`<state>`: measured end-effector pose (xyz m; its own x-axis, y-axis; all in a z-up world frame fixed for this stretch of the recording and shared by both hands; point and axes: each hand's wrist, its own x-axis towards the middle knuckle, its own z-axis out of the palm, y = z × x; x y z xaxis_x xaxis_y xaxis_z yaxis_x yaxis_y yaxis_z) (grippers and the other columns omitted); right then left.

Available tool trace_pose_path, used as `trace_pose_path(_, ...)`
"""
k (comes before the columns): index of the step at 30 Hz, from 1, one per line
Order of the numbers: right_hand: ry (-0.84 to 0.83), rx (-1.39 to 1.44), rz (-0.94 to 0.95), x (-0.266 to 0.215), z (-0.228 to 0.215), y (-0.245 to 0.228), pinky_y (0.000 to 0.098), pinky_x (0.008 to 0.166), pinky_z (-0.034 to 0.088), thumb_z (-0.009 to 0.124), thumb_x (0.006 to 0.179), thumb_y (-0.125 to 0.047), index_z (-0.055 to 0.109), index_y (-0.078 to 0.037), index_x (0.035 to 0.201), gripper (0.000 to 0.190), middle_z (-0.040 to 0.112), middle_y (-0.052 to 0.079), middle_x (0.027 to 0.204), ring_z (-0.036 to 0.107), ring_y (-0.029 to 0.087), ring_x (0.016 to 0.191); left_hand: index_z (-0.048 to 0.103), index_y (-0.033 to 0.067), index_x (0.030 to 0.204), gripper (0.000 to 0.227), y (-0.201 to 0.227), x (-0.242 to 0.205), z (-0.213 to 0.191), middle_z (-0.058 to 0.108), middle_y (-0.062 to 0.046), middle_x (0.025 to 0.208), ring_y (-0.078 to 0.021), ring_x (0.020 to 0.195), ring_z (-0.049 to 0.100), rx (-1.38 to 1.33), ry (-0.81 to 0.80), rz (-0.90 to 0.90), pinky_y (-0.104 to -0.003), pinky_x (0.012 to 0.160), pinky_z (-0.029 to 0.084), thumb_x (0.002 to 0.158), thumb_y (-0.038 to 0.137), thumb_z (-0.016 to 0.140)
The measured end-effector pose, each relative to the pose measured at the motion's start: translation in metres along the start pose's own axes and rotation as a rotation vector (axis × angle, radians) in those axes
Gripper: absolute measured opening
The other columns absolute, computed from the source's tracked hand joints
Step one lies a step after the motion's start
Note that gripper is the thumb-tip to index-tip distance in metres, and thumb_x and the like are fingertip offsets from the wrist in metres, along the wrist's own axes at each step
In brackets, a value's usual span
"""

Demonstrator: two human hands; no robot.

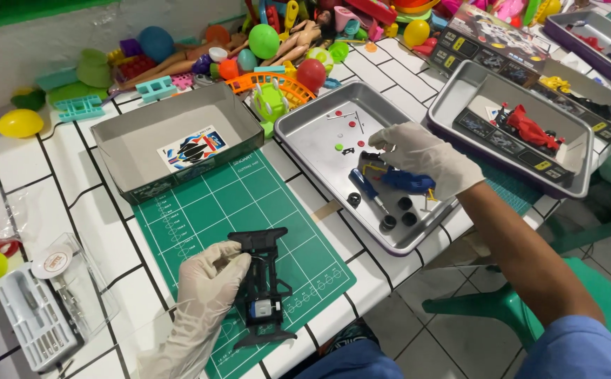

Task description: The person assembles a black plastic toy vehicle on a green cutting mat. They use a screwdriver to tighten screws on the chassis, then attach wheels and other small components by hand. The person picks up parts from a nearby tray and fits them onto the main body of the toy.

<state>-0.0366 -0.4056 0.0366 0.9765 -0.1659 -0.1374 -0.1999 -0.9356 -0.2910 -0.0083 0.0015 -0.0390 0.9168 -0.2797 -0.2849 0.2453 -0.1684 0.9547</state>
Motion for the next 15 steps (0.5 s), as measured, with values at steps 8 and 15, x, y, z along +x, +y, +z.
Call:
trace_pose_path(8,-0.049,-0.041,0.079,0.023,0.021,0.021,0.0429,0.098,0.051,0.066,0.086,-0.019,0.066,-0.014,0.116,0.03,0.068,0.012,0.123,0.063,0.031,0.114,0.082,-0.0007,0.093,0.019,0.002,-0.001,0.002,0.079,-0.01,0.102,-0.0164,0.079,0.069,0.039,0.034,-0.023,-0.027,0.068,0.058,0.076,0.004,0.075)
trace_pose_path(15,-0.04,-0.131,0.019,0.021,0.026,0.023,0.0316,0.096,0.05,0.066,0.09,-0.014,0.066,-0.014,0.106,0.016,0.061,0.007,0.112,0.06,0.023,0.102,0.081,-0.0006,0.093,0.016,0.001,0.0,-0.001,0.08,-0.011,0.105,-0.0173,0.084,0.072,0.057,0.007,0.0,-0.027,0.072,0.061,0.079,0.004,0.077)
